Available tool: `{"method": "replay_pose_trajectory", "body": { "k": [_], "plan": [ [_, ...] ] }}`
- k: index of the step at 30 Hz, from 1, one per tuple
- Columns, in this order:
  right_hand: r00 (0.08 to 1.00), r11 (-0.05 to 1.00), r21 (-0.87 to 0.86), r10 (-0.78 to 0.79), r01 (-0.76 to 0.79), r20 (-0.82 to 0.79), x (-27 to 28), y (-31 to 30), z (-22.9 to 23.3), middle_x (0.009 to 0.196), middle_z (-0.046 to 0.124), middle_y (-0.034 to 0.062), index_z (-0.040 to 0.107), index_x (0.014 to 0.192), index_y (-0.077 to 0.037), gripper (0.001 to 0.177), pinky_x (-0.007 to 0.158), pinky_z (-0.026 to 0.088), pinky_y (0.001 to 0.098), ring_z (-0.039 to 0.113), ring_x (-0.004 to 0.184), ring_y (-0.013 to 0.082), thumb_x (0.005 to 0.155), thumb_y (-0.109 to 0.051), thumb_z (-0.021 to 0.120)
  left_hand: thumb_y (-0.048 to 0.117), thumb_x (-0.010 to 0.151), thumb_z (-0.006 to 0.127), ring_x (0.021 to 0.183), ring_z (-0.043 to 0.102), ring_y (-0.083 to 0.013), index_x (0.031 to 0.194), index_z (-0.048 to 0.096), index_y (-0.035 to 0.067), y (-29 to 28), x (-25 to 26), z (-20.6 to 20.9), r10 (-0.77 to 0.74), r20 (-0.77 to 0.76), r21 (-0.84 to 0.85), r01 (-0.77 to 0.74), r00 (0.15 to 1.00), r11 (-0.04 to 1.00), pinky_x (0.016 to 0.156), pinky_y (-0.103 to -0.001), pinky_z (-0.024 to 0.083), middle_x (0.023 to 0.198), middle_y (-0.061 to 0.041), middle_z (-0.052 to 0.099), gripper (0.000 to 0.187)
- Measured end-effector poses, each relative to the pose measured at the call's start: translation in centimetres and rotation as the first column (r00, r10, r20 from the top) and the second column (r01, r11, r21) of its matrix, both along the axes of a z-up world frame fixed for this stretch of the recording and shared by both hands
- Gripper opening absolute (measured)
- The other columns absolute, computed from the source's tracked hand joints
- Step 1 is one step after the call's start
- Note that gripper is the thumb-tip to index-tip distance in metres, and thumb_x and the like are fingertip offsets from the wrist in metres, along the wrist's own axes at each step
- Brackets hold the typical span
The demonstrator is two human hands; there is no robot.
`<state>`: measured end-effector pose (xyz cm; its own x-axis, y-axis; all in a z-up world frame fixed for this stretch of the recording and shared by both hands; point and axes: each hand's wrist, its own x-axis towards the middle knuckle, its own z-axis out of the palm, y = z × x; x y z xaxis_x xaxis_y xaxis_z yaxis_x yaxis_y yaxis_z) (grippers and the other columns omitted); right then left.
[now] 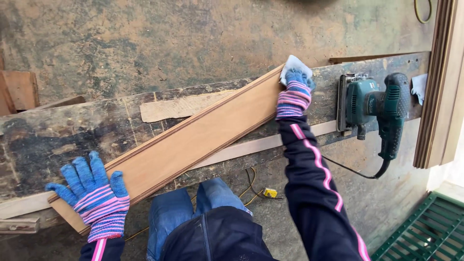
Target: Sanding a piece of wood manually using sandpaper on a workbench.
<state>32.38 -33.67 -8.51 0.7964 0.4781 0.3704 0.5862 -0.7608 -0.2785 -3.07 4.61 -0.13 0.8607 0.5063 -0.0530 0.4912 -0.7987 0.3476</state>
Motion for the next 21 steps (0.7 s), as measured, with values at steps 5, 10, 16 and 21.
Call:
{"method": "replay_pose_trajectory", "body": {
  "k": [5,10,16,21],
  "plan": [
    [0.958,0.947,-0.146,0.283,-0.287,-0.050,-15.8,13.2,6.5,0.139,0.063,0.0126,0.055,0.142,-0.009,0.038,0.118,0.050,0.0439,0.064,0.131,0.0284,0.108,-0.020,0.045,0.050,0.104,0.049,0.161,0.016,-0.0505,0.167,0.038,0.008,-0.9,-1.5,-0.4,0.053,-0.003,-0.001,-0.053,0.999,0.999,0.122,-0.080,0.002,0.172,-0.026,0.029,0.077],
    [0.730,0.754,-0.106,0.575,-0.648,-0.369,-15.2,10.5,7.4,0.155,0.051,0.0130,0.049,0.151,-0.013,0.054,0.122,0.036,0.0455,0.046,0.145,0.0312,0.097,-0.016,0.049,0.050,0.100,0.052,0.159,0.014,-0.0495,0.167,0.036,0.010,-1.4,-3.7,-0.2,0.167,-0.123,0.014,-0.167,0.978,0.986,0.122,-0.078,0.001,0.171,-0.025,0.027,0.080],
    [0.685,0.952,0.119,0.286,-0.282,-0.670,-0.9,-0.7,-2.3,0.164,0.044,0.0084,0.040,0.158,-0.007,0.049,0.126,0.034,0.0368,0.045,0.148,0.0241,0.111,-0.017,0.031,0.053,0.104,0.056,0.160,0.013,-0.0443,0.167,0.034,0.011,-1.5,-3.5,0.3,0.179,-0.119,0.077,-0.170,0.977,0.982,0.122,-0.075,0.001,0.172,-0.021,0.026,0.079],
    [0.861,0.833,-0.261,0.409,-0.488,-0.303,-13.3,7.5,-1.6,0.170,0.029,0.0117,0.026,0.165,-0.006,0.066,0.129,0.016,0.0427,0.027,0.157,0.0259,0.102,-0.025,0.037,0.053,0.101,0.056,0.157,0.014,-0.0447,0.164,0.036,0.012,-1.4,-3.2,0.6,0.204,-0.059,-0.025,-0.206,0.977,0.978,0.122,-0.075,0.002,0.168,-0.021,0.028,0.078]
  ]
}}
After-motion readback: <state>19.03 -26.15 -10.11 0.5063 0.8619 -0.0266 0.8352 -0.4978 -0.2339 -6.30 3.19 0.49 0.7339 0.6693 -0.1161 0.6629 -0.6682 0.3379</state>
